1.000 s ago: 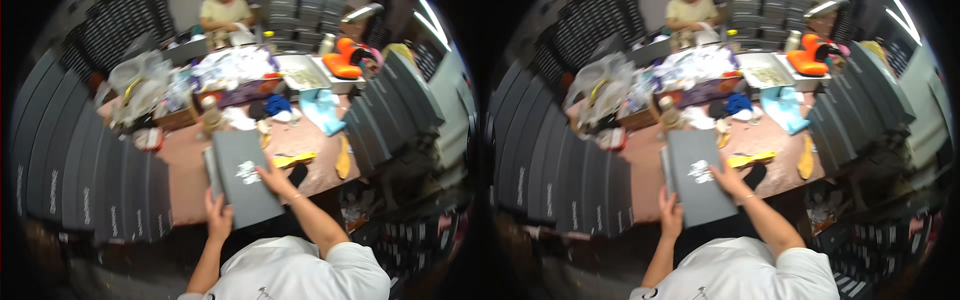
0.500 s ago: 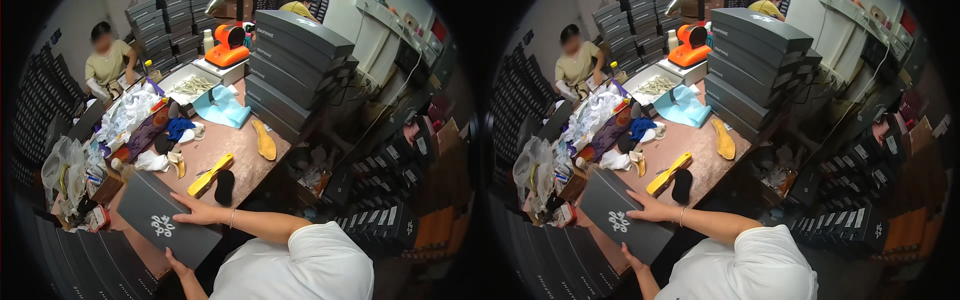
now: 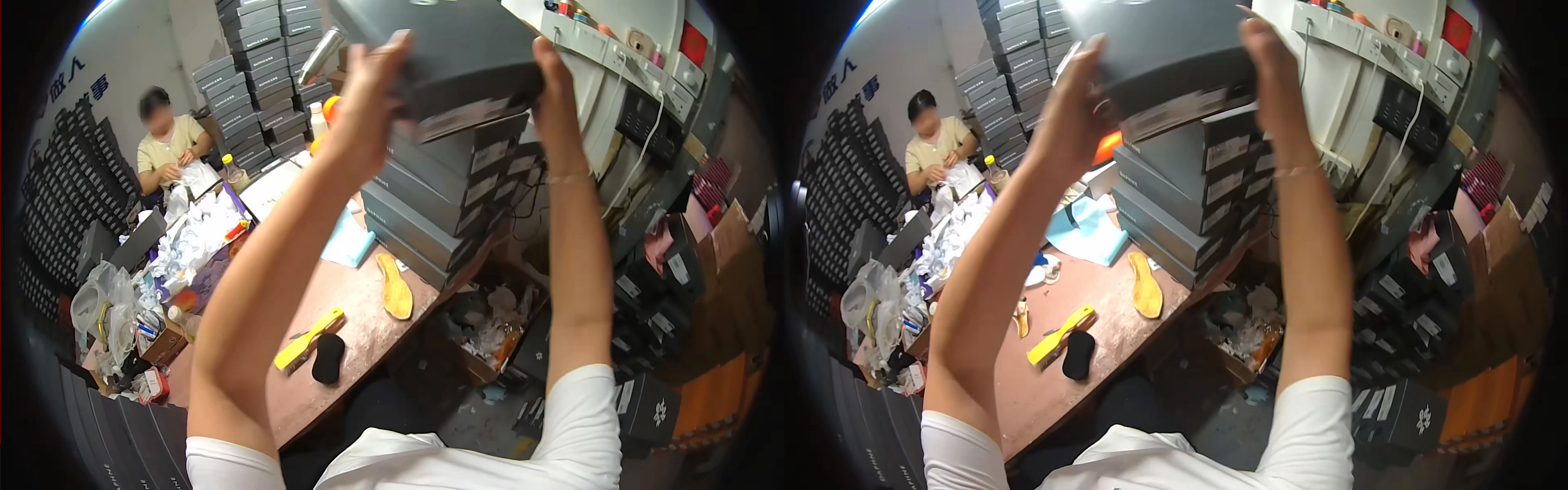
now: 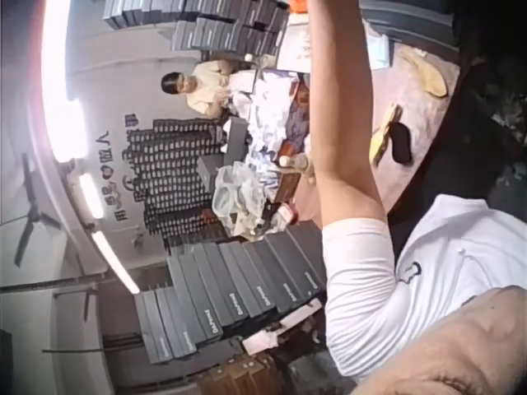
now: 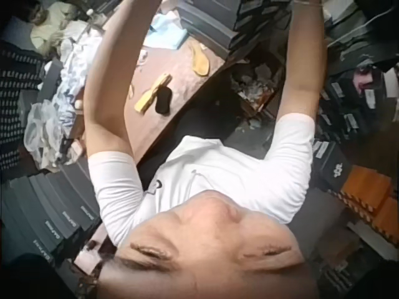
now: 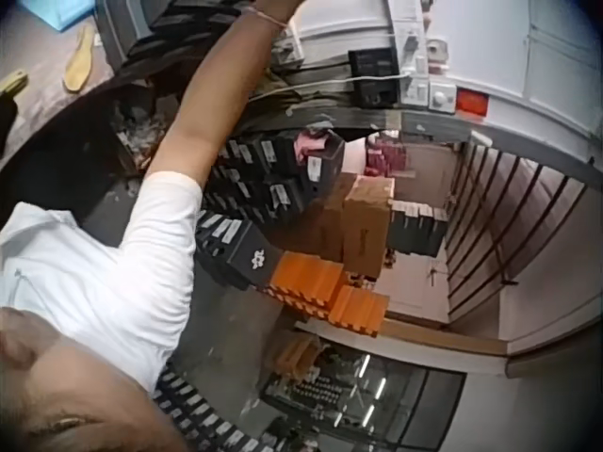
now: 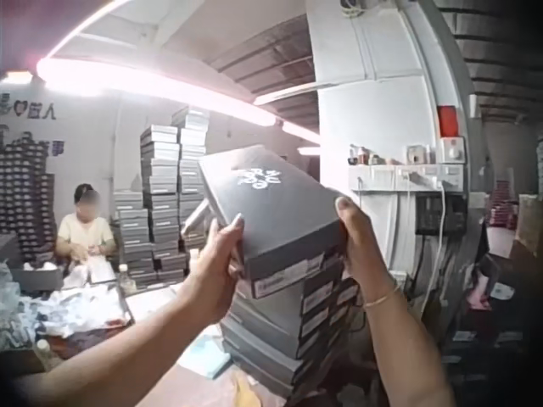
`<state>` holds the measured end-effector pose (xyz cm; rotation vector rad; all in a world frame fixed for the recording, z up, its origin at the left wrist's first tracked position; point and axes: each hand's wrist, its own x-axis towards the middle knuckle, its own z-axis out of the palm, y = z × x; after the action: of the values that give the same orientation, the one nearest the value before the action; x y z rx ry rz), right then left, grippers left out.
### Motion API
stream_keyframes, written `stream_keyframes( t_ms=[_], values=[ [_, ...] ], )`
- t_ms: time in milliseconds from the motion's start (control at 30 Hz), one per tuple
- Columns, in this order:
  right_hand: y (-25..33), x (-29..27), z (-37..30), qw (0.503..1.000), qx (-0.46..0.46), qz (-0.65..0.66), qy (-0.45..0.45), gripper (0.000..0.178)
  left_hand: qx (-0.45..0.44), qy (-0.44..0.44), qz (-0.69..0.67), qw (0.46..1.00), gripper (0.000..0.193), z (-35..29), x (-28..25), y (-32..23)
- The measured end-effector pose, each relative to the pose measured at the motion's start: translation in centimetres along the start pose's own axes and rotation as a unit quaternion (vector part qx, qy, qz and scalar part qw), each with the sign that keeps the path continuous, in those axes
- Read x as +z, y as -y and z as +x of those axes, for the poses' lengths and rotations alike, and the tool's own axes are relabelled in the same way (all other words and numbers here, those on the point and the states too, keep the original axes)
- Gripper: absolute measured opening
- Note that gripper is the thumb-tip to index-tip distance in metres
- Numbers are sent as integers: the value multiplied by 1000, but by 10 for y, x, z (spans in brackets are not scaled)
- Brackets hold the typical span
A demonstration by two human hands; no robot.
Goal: Packing a pair of black high-heeled shoes into a shoe box using tissue paper and protective inserts.
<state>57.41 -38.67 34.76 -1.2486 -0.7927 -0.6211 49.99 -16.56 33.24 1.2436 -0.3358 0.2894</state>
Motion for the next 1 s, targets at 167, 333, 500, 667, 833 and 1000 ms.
stream_keyframes(
  t_ms=[167, 333, 500, 667, 833, 1000],
  values=[
    [-91, -94, 41, 979, 202, -5, -41, 66, -49, 183, 146, 971, 75, -17, 45, 62],
    [-71, -68, -3, 962, 47, -136, -233, 53, -239, 311, -33, 919, 89, -160, 11, 11],
    [-27, 17, -138, 998, 37, 39, -32, 31, -204, 388, -212, 874, 62, -263, 32, -51],
    [-37, 144, -251, 941, 159, -2, 298, 23, -182, 440, -304, 825, 55, -294, 57, -55],
    [35, 275, -290, 833, -5, 65, 549, 28, -201, 479, -144, 842, 48, -328, 52, -137],
    [97, 317, -302, 772, -160, 8, 615, 38, -104, 543, 234, 800, 32, -352, 78, -176]
  ],
)
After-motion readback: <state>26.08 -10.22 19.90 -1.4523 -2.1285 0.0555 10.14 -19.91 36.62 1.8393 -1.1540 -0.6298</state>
